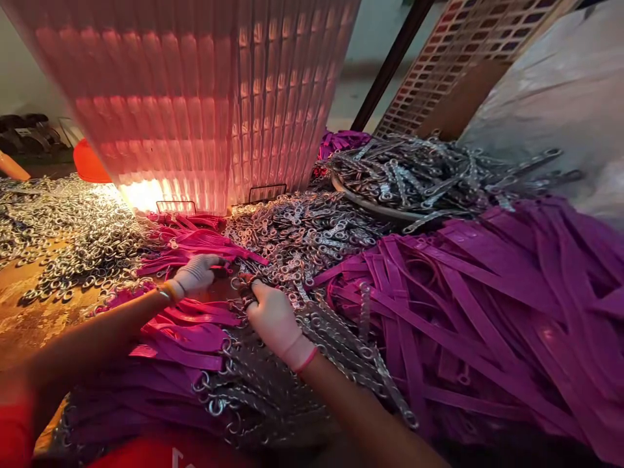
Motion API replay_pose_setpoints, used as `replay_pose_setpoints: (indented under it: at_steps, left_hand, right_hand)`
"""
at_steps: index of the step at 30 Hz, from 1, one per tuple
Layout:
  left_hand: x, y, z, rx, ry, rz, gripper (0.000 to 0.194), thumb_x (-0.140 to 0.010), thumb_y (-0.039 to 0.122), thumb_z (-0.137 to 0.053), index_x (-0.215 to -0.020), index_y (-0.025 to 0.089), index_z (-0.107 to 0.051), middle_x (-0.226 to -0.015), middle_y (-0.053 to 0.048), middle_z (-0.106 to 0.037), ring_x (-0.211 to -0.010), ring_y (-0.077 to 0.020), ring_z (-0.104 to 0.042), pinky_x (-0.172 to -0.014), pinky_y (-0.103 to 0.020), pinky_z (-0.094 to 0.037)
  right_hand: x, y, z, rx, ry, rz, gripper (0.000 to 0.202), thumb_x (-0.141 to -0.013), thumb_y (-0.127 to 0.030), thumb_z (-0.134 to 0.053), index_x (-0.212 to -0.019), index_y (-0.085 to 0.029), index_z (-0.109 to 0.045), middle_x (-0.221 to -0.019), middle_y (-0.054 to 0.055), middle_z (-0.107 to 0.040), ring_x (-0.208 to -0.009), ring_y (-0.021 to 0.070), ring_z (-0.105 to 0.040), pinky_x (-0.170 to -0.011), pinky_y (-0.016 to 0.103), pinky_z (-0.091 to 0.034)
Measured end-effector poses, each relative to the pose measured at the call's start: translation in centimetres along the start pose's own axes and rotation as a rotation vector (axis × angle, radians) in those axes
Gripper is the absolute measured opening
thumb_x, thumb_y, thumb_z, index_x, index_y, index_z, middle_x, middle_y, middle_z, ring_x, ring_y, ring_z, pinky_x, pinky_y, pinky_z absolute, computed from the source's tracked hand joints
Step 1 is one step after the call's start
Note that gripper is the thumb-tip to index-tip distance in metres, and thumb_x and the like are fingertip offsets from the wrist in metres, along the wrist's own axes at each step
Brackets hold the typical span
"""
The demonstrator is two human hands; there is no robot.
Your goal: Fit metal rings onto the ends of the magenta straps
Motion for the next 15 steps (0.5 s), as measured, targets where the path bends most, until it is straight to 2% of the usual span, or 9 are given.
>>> replay_pose_setpoints:
  at_steps: [3,6,8,12,15]
  left_hand:
    - [3.9,-0.1,1.0,0.303,-0.088,0.021,0.035,-0.093,0.033,-0.044,-0.102,0.009,-0.068,-0.062,-0.003,-0.058,-0.047,-0.0093,-0.047,-0.045,-0.021,-0.038]
    - [7.8,-0.4,0.6,0.789,-0.136,0.146,0.028,-0.084,0.039,-0.061,-0.089,0.012,-0.064,-0.061,0.001,-0.055,-0.04,-0.0045,-0.039,-0.038,-0.017,-0.031]
    - [9.7,-0.6,-0.2,0.959,-0.109,0.229,0.028,-0.079,0.042,-0.068,-0.078,0.015,-0.058,-0.059,0.003,-0.053,-0.038,-0.0039,-0.038,-0.035,-0.016,-0.029]
    - [11.6,-0.7,-0.9,1.007,-0.062,0.233,0.035,-0.081,0.046,-0.064,-0.068,0.018,-0.048,-0.05,0.006,-0.042,-0.035,-0.0043,-0.031,-0.032,-0.016,-0.026]
    - [13.1,-0.1,-0.1,0.826,-0.065,0.158,0.029,-0.085,0.046,-0.059,-0.077,0.018,-0.055,-0.049,0.007,-0.042,-0.036,-0.0057,-0.031,-0.034,-0.018,-0.028]
  right_hand:
    - [0.0,-2.2,-0.3,0.027,-0.014,0.095,0.041,-0.076,-0.007,-0.045,-0.107,-0.019,-0.069,-0.09,0.006,-0.074,-0.084,0.02,-0.062,-0.073,0.025,-0.044]
    - [0.3,-4.8,-1.0,0.132,-0.046,0.165,0.037,-0.077,-0.007,-0.045,-0.102,-0.018,-0.069,-0.096,0.008,-0.073,-0.087,0.0201,-0.063,-0.076,0.026,-0.043]
    - [0.6,-6.3,-1.6,0.242,-0.085,0.168,0.034,-0.077,-0.007,-0.046,-0.1,-0.017,-0.069,-0.097,0.009,-0.073,-0.088,0.0206,-0.063,-0.076,0.027,-0.042]
    - [1.1,-7.9,-2.8,0.461,-0.17,0.175,0.026,-0.078,-0.011,-0.05,-0.097,-0.016,-0.068,-0.097,0.011,-0.071,-0.086,0.0221,-0.064,-0.073,0.029,-0.042]
    - [1.6,-8.8,-2.5,0.534,-0.168,0.206,0.022,-0.08,-0.014,-0.051,-0.094,-0.016,-0.068,-0.097,0.011,-0.071,-0.083,0.0213,-0.065,-0.07,0.029,-0.043]
Point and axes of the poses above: each hand's wrist, its own x-axis away from the middle knuckle, its own z-axis out of the back of the hand, y = z × x, the point moved 9 cm from there along -x, towards the middle knuckle
